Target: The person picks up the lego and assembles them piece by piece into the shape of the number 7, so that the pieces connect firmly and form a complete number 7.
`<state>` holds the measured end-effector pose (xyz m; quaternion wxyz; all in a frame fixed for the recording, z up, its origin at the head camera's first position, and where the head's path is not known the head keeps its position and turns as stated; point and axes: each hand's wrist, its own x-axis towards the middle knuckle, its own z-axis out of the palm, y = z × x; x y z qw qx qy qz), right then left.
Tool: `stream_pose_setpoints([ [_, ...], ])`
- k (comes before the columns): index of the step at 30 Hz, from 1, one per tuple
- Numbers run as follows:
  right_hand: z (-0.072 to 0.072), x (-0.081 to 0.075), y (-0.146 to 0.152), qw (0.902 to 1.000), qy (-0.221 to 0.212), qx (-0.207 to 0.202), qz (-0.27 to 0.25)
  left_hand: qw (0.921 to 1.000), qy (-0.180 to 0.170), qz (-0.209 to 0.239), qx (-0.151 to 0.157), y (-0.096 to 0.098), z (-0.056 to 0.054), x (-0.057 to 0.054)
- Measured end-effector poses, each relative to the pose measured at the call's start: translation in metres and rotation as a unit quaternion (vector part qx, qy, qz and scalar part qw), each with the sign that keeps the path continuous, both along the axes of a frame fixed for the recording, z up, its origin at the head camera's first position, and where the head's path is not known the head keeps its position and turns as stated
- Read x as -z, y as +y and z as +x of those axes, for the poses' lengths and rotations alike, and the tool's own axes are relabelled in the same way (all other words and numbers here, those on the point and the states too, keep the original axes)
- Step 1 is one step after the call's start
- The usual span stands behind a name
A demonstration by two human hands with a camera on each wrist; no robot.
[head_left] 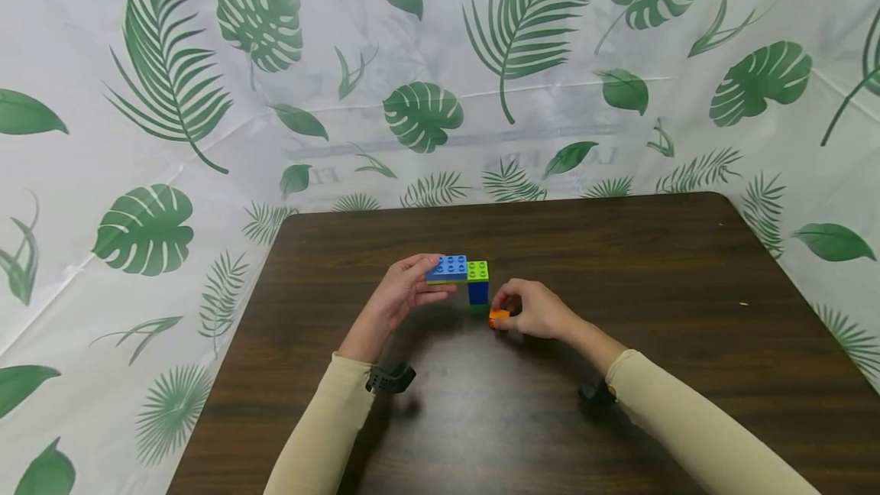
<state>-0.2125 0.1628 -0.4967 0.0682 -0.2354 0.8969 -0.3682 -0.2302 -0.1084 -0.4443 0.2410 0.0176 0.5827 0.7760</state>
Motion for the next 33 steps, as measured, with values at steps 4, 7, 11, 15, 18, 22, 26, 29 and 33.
stream_pose_setpoints([
  [4, 0.001, 0.007, 0.002, 0.9998, -0.01, 0.0, 0.015, 1.0, 0.0, 0.002, 0.001, 0.0, 0.0, 0.001],
  [7, 0.002, 0.008, 0.004, 0.9998, -0.017, -0.003, 0.006, 1.0, -0.001, 0.004, 0.003, 0.001, 0.0, 0.001],
  [11, 0.002, 0.008, 0.006, 0.9995, -0.026, -0.012, -0.008, 1.0, -0.002, 0.005, 0.006, 0.001, 0.0, 0.002],
  [15, 0.001, 0.009, 0.006, 0.9987, -0.046, -0.017, -0.016, 1.0, 0.003, 0.006, 0.006, 0.0, 0.0, 0.001],
  [18, -0.001, 0.011, 0.006, 0.9978, -0.061, -0.017, -0.02, 1.0, 0.005, 0.005, 0.002, 0.0, 0.001, 0.001],
  [22, -0.002, 0.013, 0.006, 0.9976, -0.066, -0.015, -0.019, 1.0, 0.002, 0.005, -0.004, -0.001, 0.0, 0.002],
  [26, -0.002, 0.014, 0.007, 0.9978, -0.061, -0.016, -0.021, 1.0, 0.002, 0.004, -0.003, -0.001, 0.0, 0.002],
  [29, -0.001, 0.014, 0.007, 0.9983, -0.053, -0.017, -0.018, 1.0, 0.003, 0.004, -0.001, -0.001, 0.0, 0.002],
  [33, 0.001, 0.013, 0.005, 0.999, -0.044, -0.012, 0.001, 1.0, 0.006, 0.001, 0.001, 0.0, -0.001, 0.002],
])
